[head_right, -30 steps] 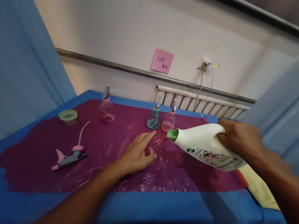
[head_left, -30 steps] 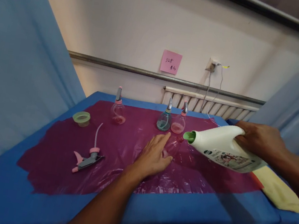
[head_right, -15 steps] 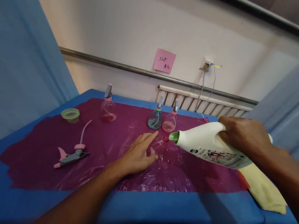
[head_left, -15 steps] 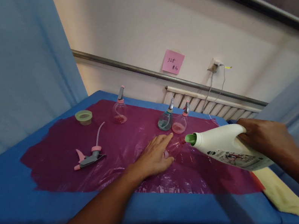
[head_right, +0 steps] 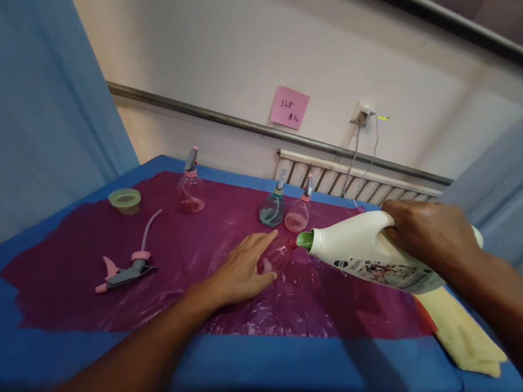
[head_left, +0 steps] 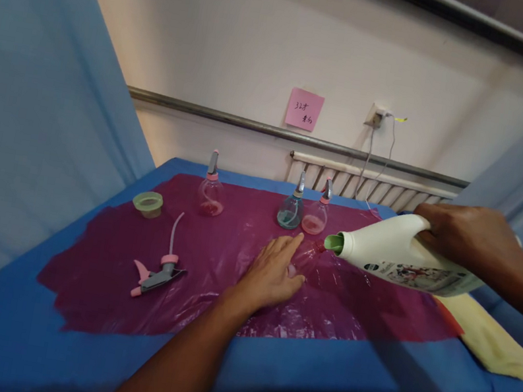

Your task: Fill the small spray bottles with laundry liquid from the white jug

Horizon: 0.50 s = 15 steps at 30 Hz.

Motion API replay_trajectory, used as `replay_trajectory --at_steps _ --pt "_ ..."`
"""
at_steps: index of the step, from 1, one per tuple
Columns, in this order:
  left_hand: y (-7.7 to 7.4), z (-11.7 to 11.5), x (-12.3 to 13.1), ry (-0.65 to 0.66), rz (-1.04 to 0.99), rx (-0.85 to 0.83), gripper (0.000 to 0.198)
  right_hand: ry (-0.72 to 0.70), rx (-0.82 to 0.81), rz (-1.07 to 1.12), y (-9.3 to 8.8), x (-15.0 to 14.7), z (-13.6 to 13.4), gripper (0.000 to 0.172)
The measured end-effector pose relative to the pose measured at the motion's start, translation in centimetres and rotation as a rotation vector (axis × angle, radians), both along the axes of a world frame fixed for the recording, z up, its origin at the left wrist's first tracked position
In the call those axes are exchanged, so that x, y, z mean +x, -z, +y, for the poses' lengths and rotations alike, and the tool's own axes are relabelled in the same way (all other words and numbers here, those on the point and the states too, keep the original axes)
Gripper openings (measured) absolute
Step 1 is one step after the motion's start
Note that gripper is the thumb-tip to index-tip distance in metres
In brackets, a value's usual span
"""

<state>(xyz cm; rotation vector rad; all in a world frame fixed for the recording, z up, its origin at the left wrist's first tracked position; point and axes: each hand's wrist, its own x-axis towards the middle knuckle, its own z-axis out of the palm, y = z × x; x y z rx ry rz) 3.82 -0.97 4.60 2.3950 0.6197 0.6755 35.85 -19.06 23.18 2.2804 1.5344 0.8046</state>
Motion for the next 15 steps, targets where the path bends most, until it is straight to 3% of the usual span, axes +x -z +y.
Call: replay_trajectory --at_steps 15 --pt "-0.05 0.01 0.03 -0.008 0.001 0.001 0.094 0.048 -0.017 0.017 -0.96 -0.88 0.35 0.013"
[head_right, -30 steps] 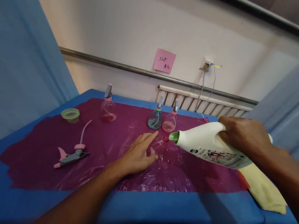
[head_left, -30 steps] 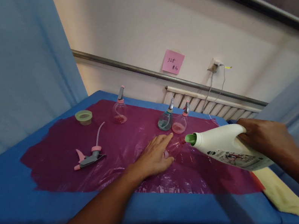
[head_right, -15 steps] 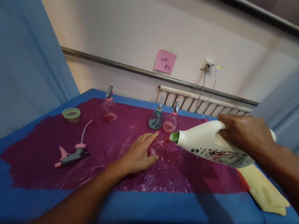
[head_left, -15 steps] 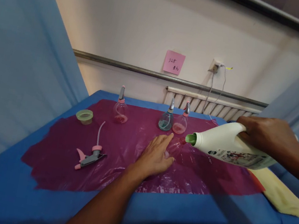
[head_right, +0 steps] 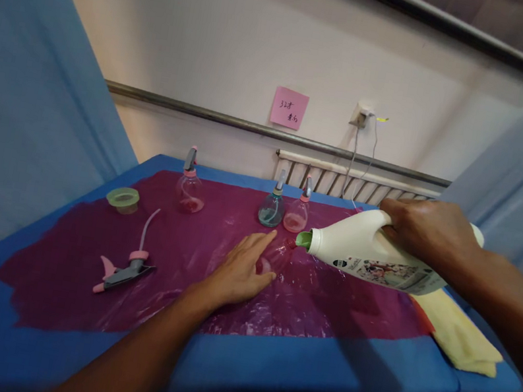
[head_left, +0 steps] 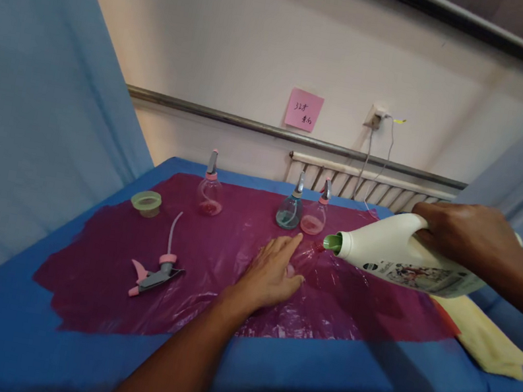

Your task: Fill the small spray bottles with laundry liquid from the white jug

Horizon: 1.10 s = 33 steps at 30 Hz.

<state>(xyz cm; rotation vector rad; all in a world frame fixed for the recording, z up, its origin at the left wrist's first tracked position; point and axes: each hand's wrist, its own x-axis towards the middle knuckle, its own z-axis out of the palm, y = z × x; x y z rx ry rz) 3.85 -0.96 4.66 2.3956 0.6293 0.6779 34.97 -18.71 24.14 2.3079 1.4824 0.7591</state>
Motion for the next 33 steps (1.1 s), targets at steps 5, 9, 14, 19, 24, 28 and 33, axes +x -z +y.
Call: replay_trajectory --at_steps 5,9,14,19,24,28,33 --pt "-0.03 -0.04 0.0 -0.003 0.014 -0.006 0.093 -0.017 -0.017 -0.011 -0.17 -0.09 0.05 0.013" --pt "-0.1 -0.06 -0.02 0.005 0.011 -0.012 0.093 -0.034 -0.021 -0.033 -0.39 -0.32 0.03 0.013" --pt "-0.07 -0.01 -0.05 0.011 -0.004 -0.019 0.094 -0.04 -0.015 -0.046 -0.59 -0.55 0.16 0.011" --pt "-0.47 -0.11 -0.1 0.009 0.038 -0.028 0.094 -0.052 -0.022 -0.053 -0.76 -0.53 0.19 0.017" --pt "-0.72 -0.19 -0.14 0.006 0.061 -0.022 0.094 -0.072 -0.017 -0.058 -0.74 -0.21 0.13 0.018" --pt "-0.57 -0.15 -0.1 0.003 0.057 -0.01 0.094 -0.087 -0.023 -0.069 -0.74 0.01 0.11 0.018" --pt "-0.49 -0.11 -0.04 0.005 0.056 -0.005 0.094 -0.104 -0.025 -0.078 -0.88 0.06 0.15 0.017"
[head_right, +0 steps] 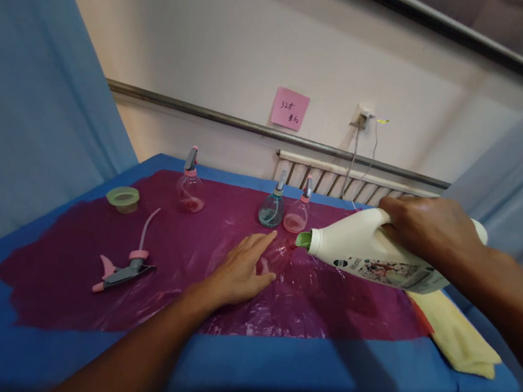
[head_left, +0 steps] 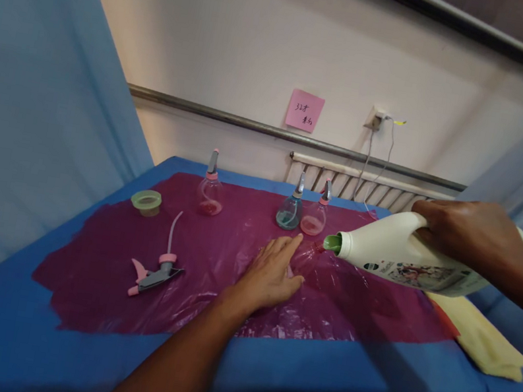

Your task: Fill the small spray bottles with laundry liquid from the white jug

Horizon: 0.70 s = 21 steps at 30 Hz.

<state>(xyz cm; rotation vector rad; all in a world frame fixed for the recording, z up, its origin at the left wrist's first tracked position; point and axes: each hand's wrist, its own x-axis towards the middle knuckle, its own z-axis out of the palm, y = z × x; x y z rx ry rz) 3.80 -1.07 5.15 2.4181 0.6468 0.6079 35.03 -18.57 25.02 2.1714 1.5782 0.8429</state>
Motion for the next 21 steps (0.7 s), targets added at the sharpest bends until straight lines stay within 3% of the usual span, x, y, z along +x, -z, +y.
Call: replay_trajectory --at_steps 21 --pt "-0.38 -0.17 -0.14 0.009 0.018 -0.02 0.093 0.001 -0.019 -0.008 -0.26 0.03 -0.18 0.013"
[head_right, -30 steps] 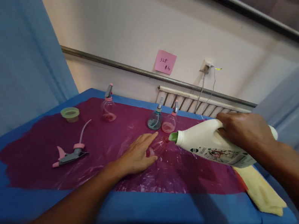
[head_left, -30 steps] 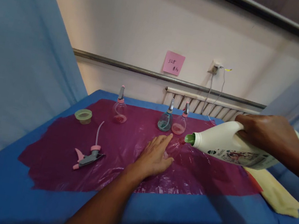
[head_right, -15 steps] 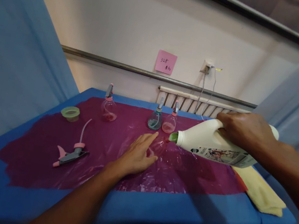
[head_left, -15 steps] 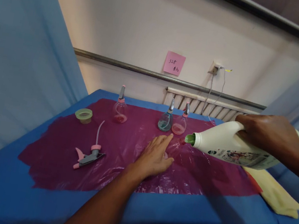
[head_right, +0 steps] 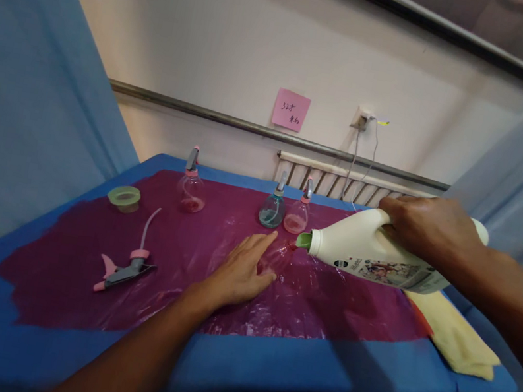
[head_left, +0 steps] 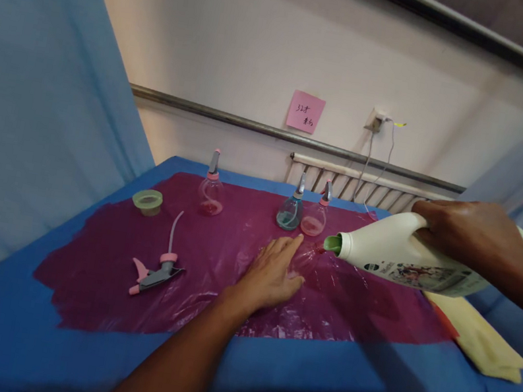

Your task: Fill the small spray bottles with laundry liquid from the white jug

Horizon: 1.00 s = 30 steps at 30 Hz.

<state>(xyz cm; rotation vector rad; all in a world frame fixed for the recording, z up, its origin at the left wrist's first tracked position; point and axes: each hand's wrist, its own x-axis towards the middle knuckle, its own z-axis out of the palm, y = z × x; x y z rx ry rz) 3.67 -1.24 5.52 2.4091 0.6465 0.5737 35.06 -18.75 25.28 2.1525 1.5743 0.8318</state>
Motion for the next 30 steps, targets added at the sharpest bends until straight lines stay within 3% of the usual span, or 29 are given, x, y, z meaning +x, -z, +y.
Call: replay_trajectory --at_steps 30 --pt "-0.04 -0.12 -0.11 -0.004 0.004 0.008 0.093 -0.016 0.007 0.001 -0.55 -0.62 0.12 0.013"
